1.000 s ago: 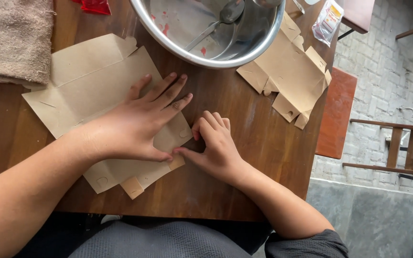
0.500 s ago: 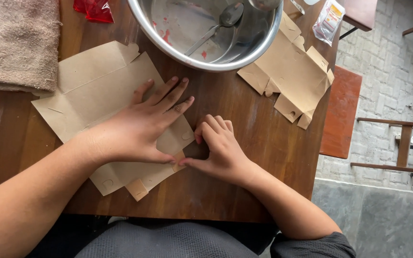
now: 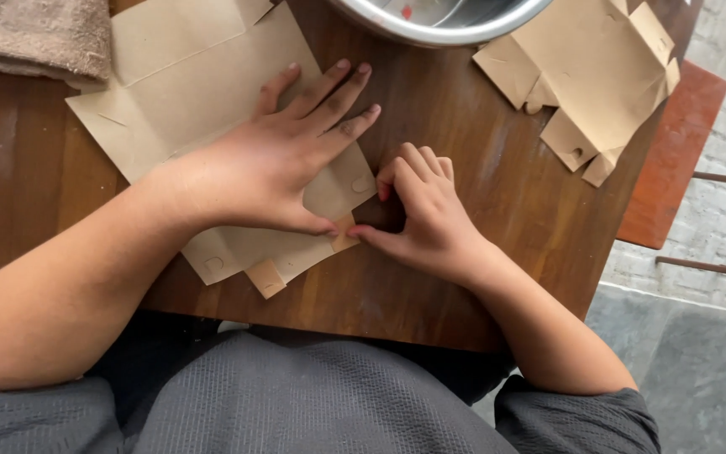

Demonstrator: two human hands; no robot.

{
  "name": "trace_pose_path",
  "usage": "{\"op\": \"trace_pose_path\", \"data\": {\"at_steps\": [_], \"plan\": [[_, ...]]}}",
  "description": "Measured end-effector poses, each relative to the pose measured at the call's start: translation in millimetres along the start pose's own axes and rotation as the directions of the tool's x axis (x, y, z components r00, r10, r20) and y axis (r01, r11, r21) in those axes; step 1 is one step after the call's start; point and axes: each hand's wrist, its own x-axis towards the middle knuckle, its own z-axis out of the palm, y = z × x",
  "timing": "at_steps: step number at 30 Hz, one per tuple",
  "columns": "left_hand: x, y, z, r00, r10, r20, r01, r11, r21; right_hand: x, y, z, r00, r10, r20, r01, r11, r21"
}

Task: The person sits at a wooden table and assembles flat cardboard pieces into small boxes by hand. They fold the flaps and press the tabs into slots to form the box structure, repeating the process for multiple units.

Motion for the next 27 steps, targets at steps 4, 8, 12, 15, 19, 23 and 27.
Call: {"op": "trace_pose_path", "data": {"at_steps": [4,8,12,15,19,23,27], "plan": [[0,-1,1,1.000,0.005,-0.004,-0.005,1.000,0.014,0,-3,0,1.000,0.005,0.009,-0.005,1.000,0.021],[0,0,1,1.000,-0.010,-0.004,0.010,1.000,0.011,3,-5,8,0.996,0.016,-0.084,-0.016,1.000,0.001],[1,0,2,1.000,-0.010,-0.016,0.011,1.000,0.030,4,-4,15,0.989,0.058,-0.137,-0.062,0.998,-0.020],[1,-1,4,1.000,-0.005,-0.021,0.006,0.999,0.041,4,-3,13,0.994,0.015,-0.110,-0.019,0.999,-0.032],[1,-2,4,1.000,0.000,-0.025,0.001,1.000,0.026,1,-4,1,0.999,-0.002,-0.033,0.000,0.999,-0.041],[0,-2,4,0.999,0.005,-0.031,-0.005,1.000,0.014,-2,-2,-3,0.999,-0.037,0.037,0.039,0.998,-0.056],[0,-2,6,0.999,0.007,-0.039,-0.006,0.999,0.032,1,-5,2,0.999,-0.017,-0.039,0.015,0.999,-0.033]]}}
